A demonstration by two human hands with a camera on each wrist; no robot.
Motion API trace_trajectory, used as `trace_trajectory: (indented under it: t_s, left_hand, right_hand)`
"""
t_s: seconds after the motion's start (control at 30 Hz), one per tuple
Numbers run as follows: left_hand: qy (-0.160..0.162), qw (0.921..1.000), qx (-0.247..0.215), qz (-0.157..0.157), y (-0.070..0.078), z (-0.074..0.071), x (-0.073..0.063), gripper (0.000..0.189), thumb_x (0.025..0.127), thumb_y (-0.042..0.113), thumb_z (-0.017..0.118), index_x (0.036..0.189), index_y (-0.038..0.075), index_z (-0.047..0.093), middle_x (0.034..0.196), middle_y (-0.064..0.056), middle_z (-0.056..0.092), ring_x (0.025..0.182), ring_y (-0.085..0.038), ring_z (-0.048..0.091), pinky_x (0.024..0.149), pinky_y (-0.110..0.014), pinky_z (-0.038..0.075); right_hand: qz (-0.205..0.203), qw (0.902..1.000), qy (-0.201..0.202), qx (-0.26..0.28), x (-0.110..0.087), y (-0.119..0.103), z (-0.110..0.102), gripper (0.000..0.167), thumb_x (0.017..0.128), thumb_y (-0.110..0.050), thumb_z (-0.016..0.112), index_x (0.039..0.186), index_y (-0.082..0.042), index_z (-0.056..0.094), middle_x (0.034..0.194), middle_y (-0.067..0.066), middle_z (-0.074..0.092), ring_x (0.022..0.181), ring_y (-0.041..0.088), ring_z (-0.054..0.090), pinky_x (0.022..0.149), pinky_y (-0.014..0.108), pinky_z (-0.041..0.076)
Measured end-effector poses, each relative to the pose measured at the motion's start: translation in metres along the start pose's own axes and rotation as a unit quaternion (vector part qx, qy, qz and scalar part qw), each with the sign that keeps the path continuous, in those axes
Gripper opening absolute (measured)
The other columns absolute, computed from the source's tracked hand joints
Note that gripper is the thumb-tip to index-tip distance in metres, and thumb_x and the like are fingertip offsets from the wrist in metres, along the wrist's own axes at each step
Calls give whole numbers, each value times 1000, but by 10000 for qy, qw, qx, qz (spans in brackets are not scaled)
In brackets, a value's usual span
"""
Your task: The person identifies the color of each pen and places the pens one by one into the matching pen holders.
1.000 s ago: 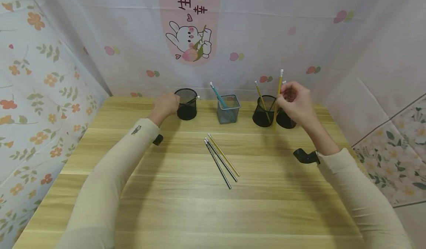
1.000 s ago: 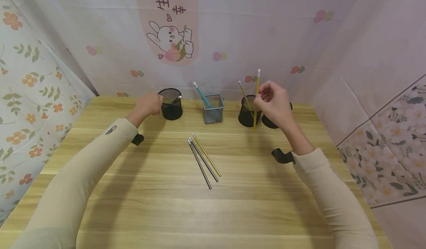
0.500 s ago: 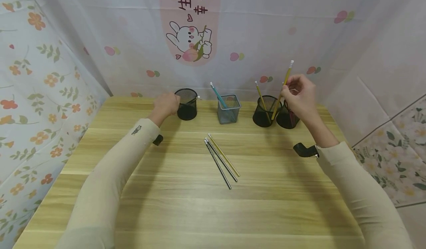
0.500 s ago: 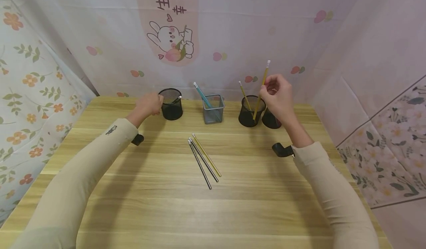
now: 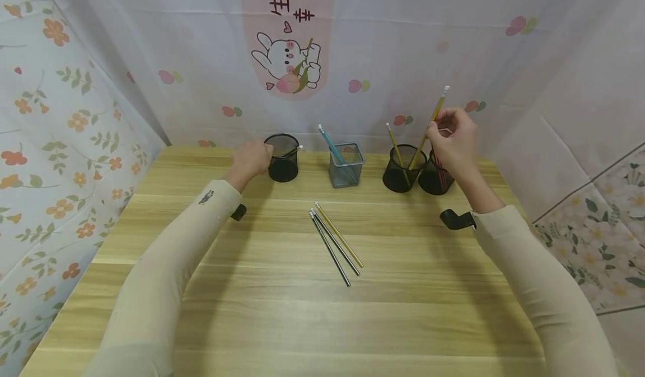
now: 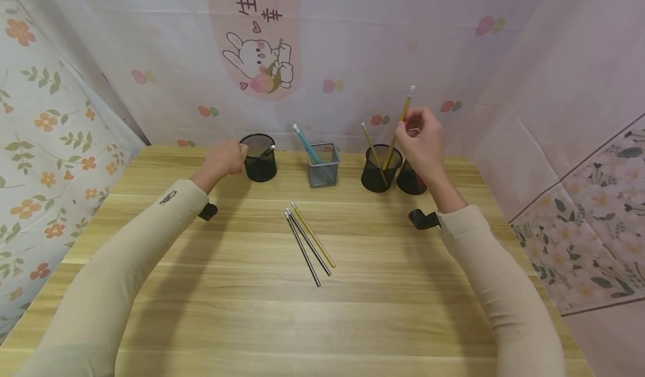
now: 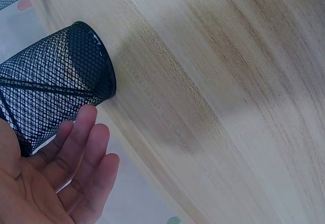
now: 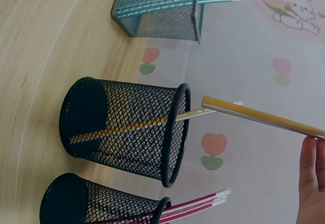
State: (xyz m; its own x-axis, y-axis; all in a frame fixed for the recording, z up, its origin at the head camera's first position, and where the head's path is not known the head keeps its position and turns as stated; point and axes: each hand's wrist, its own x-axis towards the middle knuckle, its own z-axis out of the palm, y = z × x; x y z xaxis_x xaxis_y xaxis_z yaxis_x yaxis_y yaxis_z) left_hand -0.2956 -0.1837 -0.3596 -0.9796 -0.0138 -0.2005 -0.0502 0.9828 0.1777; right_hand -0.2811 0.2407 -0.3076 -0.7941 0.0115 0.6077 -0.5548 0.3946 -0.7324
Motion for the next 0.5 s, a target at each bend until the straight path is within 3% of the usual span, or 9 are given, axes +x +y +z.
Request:
trace_trajectory:
  t_s: [0.27, 0.5]
  left_hand:
    - [135, 9991, -325, -251, 0, 2, 2, 46, 106, 31, 26, 79, 7, 54, 82, -14, 55, 66, -23, 44, 52, -33, 34]
    - [172, 9988, -379, -273, -1, 3, 3, 46, 105, 31, 27, 79, 7, 56, 85, -16, 58, 68, -24, 47, 53, -34, 36]
  right_hand:
    - [-98, 9997, -219, -7, -1, -22, 5, 12, 92, 7, 55, 102, 14, 55, 92, 8, 59, 80, 11, 61, 71, 15, 48]
    - [-210, 9989, -342, -247, -2, -21, 10, 14, 92, 10, 54, 103, 18, 54, 91, 18, 58, 79, 14, 59, 70, 16, 47]
